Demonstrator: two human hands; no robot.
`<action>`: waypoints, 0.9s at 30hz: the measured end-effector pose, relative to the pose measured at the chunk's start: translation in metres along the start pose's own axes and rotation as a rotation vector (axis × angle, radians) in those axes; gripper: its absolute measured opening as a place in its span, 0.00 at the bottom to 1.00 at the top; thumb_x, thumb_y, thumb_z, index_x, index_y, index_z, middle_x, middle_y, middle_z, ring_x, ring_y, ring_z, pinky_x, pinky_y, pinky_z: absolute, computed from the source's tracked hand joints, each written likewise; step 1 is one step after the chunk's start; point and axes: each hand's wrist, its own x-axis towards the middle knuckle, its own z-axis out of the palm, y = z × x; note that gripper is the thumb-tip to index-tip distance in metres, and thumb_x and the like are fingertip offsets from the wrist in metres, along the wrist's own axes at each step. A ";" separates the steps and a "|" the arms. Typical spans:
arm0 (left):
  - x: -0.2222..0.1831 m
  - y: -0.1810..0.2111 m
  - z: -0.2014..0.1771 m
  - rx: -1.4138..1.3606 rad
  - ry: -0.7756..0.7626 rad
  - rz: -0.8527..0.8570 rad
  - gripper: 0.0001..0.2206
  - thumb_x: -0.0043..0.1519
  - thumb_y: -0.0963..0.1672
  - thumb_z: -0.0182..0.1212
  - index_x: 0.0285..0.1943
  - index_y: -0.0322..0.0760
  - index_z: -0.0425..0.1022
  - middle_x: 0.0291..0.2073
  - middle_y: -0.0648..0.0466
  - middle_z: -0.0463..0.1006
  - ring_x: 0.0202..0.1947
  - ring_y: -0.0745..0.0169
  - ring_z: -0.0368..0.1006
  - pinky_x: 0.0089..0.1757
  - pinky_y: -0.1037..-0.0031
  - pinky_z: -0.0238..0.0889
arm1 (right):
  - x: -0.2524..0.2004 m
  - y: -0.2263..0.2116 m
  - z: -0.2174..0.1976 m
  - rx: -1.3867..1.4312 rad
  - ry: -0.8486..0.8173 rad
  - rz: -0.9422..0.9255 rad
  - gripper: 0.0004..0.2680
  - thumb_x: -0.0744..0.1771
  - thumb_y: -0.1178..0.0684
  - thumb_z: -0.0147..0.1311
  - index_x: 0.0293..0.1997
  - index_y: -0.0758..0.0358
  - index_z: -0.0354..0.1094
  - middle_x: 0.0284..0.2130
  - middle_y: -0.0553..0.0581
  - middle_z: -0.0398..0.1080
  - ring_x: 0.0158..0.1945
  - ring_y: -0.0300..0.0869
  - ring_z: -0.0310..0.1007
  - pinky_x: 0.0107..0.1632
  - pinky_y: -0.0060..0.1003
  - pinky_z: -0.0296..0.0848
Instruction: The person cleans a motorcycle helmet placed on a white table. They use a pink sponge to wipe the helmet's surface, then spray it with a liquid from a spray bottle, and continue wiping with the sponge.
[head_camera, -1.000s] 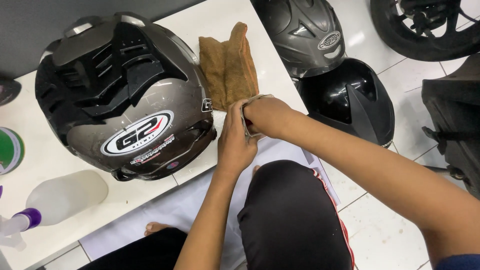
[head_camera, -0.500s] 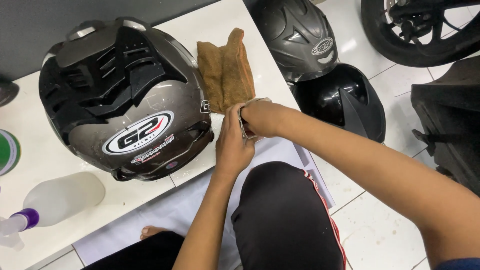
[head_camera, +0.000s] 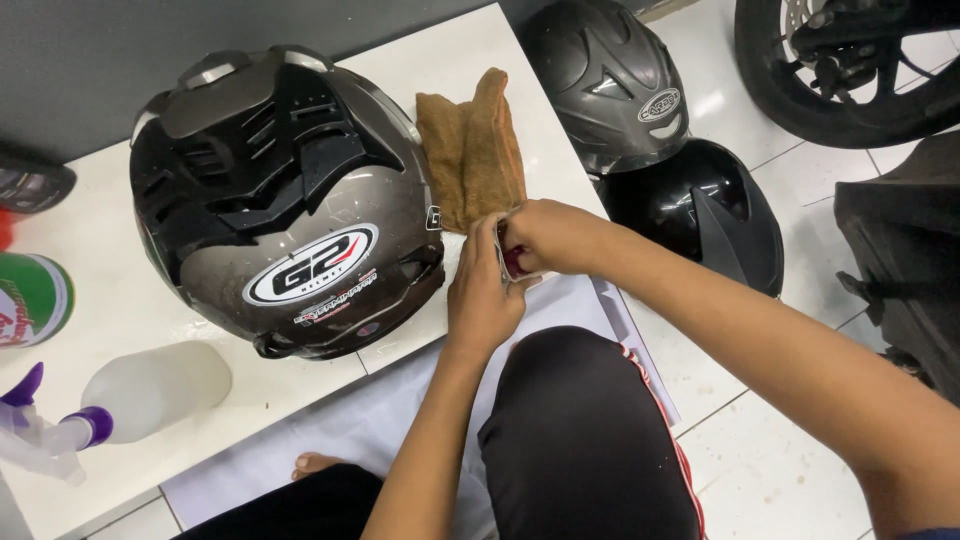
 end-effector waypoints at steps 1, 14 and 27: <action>0.001 -0.002 0.000 -0.001 0.002 0.003 0.36 0.54 0.39 0.66 0.72 0.40 0.51 0.65 0.48 0.59 0.69 0.41 0.55 0.61 0.46 0.57 | -0.005 0.001 -0.003 -0.004 0.001 0.001 0.06 0.63 0.66 0.57 0.40 0.74 0.78 0.29 0.72 0.78 0.37 0.63 0.81 0.42 0.52 0.81; 0.000 -0.006 0.005 0.016 0.036 0.026 0.37 0.53 0.40 0.69 0.71 0.36 0.53 0.62 0.45 0.61 0.67 0.40 0.58 0.62 0.49 0.57 | -0.007 0.004 0.012 -0.011 0.109 0.057 0.08 0.65 0.63 0.55 0.46 0.69 0.77 0.34 0.68 0.78 0.39 0.55 0.81 0.46 0.42 0.80; 0.001 -0.001 -0.001 0.000 -0.001 0.002 0.36 0.55 0.38 0.65 0.72 0.40 0.51 0.64 0.48 0.60 0.69 0.42 0.56 0.62 0.48 0.56 | 0.018 0.010 0.026 -0.176 -0.072 0.059 0.07 0.63 0.66 0.59 0.43 0.72 0.76 0.33 0.69 0.78 0.40 0.56 0.82 0.45 0.44 0.81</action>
